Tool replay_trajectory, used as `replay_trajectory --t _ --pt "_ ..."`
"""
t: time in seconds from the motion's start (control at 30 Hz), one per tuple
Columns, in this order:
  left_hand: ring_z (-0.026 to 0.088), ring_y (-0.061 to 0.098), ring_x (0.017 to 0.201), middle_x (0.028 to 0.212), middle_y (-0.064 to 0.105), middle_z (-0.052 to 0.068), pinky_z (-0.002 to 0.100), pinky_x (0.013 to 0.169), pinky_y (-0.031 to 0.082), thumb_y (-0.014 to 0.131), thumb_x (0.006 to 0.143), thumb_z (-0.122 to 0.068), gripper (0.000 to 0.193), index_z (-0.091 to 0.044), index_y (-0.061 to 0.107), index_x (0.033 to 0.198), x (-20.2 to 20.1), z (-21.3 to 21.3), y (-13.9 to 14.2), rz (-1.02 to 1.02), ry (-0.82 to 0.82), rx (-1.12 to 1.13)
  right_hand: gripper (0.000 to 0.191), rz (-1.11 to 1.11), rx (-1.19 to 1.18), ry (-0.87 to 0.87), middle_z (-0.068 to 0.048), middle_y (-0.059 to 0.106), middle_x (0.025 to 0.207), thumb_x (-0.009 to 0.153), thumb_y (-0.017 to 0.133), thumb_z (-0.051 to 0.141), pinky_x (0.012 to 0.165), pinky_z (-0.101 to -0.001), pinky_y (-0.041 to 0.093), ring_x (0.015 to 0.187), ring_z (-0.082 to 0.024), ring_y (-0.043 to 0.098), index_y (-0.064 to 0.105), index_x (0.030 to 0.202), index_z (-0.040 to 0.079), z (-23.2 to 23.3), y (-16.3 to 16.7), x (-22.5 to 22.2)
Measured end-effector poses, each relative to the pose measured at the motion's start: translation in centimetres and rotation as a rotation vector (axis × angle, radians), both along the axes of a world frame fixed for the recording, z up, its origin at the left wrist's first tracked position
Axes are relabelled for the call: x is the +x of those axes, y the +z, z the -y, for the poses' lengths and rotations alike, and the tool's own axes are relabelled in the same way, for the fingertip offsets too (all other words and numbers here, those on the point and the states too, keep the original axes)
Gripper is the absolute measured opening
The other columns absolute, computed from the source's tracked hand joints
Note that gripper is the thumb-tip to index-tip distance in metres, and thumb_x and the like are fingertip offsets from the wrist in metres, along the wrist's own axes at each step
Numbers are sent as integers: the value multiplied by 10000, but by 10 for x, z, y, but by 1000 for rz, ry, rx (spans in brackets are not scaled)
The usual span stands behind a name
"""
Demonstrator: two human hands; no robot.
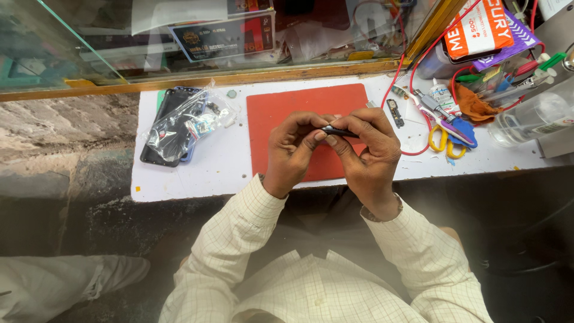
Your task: The person holds a smartphone and presses along its edges and back cover, working around the frame to seat the cover onto the body. They turn the phone over repeatedly while pressing, then set it face-down on the mat and pick up a blue cloth to wipe the back cover.
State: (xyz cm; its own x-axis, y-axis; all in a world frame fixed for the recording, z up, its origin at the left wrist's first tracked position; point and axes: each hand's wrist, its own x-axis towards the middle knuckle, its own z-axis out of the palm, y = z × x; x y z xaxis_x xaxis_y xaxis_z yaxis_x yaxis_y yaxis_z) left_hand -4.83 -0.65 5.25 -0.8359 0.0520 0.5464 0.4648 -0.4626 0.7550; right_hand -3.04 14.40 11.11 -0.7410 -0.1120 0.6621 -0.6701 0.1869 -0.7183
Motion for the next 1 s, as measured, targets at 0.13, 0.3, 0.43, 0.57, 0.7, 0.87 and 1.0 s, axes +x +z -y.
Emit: replay_trajectory --t 0.13,0.3,0.43,0.57,0.7,0.87,1.0 --pt "230 676 1217 1268 683 166 380 1038 614 585 1063 35 143 -1 575 1201 -3 -2 6 53 -42 18 233 26 -29 7 -55 577 1154 922 792 -69 946 -274 628 1051 -146 688 687 1126 -27 -3 0 -5" --pt "182 629 1286 1404 619 108 385 1034 607 629 1022 -26 275 -84 519 1267 -8 7 16 109 -296 154 243 65 -42 88 -55 560 1192 937 771 -84 967 -272 635 1068 -147 700 667 1151 -34 -17 -4 -13" --pt "253 654 1200 1255 688 141 460 1124 482 759 859 6 453 -3 605 1285 -9 24 17 -83 138 -520 264 37 -100 111 -57 558 1183 911 792 -86 954 -256 612 1028 -128 645 677 1142 -32 -30 -15 -20" --pt "239 737 1070 1126 762 69 431 1091 526 756 930 -40 252 -55 728 1180 -8 26 15 -111 414 -753 344 -10 -194 160 -68 554 1201 942 814 -65 985 -274 566 1091 -144 600 616 1211 19 -34 -33 -25" --pt "294 687 1164 1198 733 85 469 1080 506 708 927 4 253 -44 724 1175 -4 34 12 -445 842 -1013 736 -273 -43 22 -70 518 1301 944 880 114 1135 -353 478 1228 -192 557 382 1486 135 -40 -50 -26" --pt "284 674 1190 1230 734 74 475 1097 492 695 990 -16 209 -69 730 1189 2 33 -1 -505 1036 -1110 942 -365 183 -281 -144 446 1375 885 886 299 1092 -409 458 1294 -256 495 255 1563 128 -41 -69 -15" --pt "274 667 1208 1242 736 56 474 1116 472 692 1005 -27 219 -101 734 1207 2 33 -14 -507 1076 -1164 744 -323 506 -294 -161 447 1444 857 913 289 1124 -420 458 1399 -304 444 484 1462 233 -43 -73 -9"
